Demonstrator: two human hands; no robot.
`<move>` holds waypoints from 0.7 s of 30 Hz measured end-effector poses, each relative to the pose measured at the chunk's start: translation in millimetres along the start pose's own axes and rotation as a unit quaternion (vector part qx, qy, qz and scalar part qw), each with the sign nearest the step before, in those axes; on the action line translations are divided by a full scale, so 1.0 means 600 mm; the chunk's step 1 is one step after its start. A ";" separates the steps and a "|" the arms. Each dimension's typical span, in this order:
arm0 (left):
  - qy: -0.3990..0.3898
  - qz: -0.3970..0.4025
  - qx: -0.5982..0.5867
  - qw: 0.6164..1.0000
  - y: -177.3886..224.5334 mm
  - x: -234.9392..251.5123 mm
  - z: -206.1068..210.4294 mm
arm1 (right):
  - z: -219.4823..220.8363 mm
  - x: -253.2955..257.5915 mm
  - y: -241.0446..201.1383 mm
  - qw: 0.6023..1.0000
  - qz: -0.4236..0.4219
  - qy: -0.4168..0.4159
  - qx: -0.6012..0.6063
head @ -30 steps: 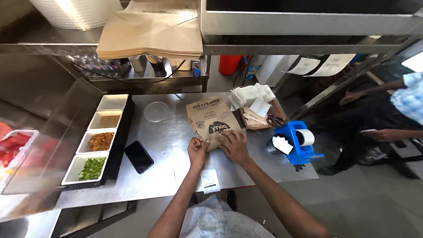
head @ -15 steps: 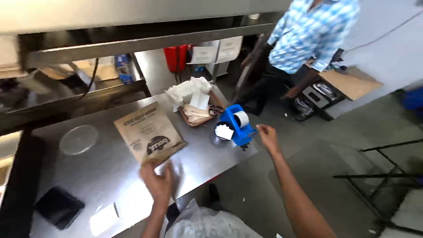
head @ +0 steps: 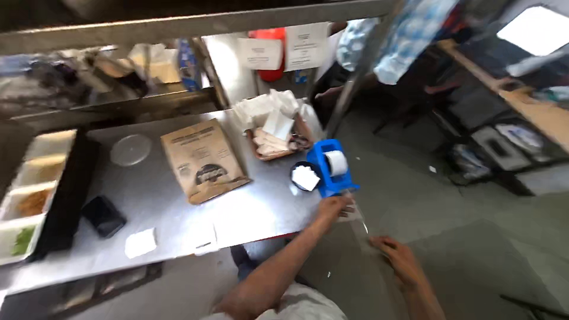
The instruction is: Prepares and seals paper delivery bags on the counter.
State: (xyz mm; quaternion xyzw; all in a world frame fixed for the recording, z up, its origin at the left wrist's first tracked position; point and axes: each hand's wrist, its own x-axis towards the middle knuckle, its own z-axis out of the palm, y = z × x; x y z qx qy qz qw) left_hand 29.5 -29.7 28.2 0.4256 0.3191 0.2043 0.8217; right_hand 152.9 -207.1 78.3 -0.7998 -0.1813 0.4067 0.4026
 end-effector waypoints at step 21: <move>0.406 0.211 0.550 0.699 0.202 -0.178 -0.508 | 0.580 0.061 -0.140 0.944 -0.289 -0.158 0.018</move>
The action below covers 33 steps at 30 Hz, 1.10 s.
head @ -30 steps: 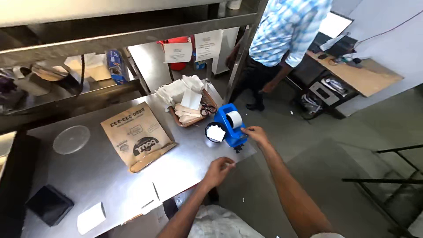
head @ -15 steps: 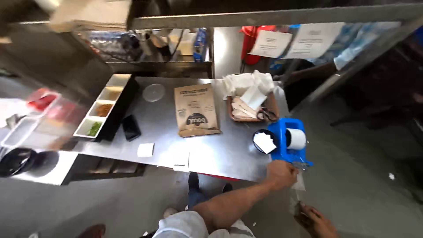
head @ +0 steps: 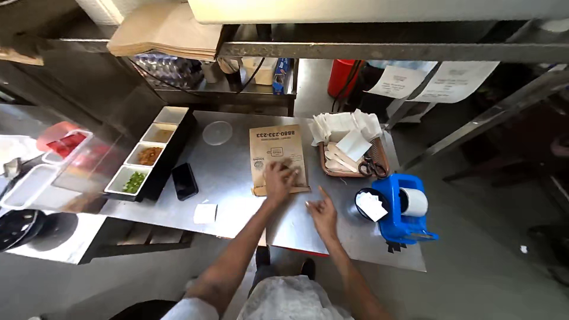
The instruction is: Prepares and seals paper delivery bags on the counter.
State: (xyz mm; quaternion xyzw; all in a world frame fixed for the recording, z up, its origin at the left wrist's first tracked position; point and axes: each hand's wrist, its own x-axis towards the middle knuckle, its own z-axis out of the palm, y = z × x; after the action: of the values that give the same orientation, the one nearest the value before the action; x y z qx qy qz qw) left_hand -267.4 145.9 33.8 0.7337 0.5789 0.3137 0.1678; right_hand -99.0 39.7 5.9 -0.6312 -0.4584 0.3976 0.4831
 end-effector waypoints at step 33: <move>-0.201 0.046 -0.181 0.962 0.127 -0.008 -0.035 | -0.452 -0.044 -0.074 0.900 0.190 0.280 -0.275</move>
State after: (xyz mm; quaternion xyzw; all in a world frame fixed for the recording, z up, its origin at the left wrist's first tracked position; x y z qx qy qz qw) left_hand -225.0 117.6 94.9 0.7645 0.4324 0.2671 0.3965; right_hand 141.5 -47.4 109.5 -0.8995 -0.2666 0.1467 0.3135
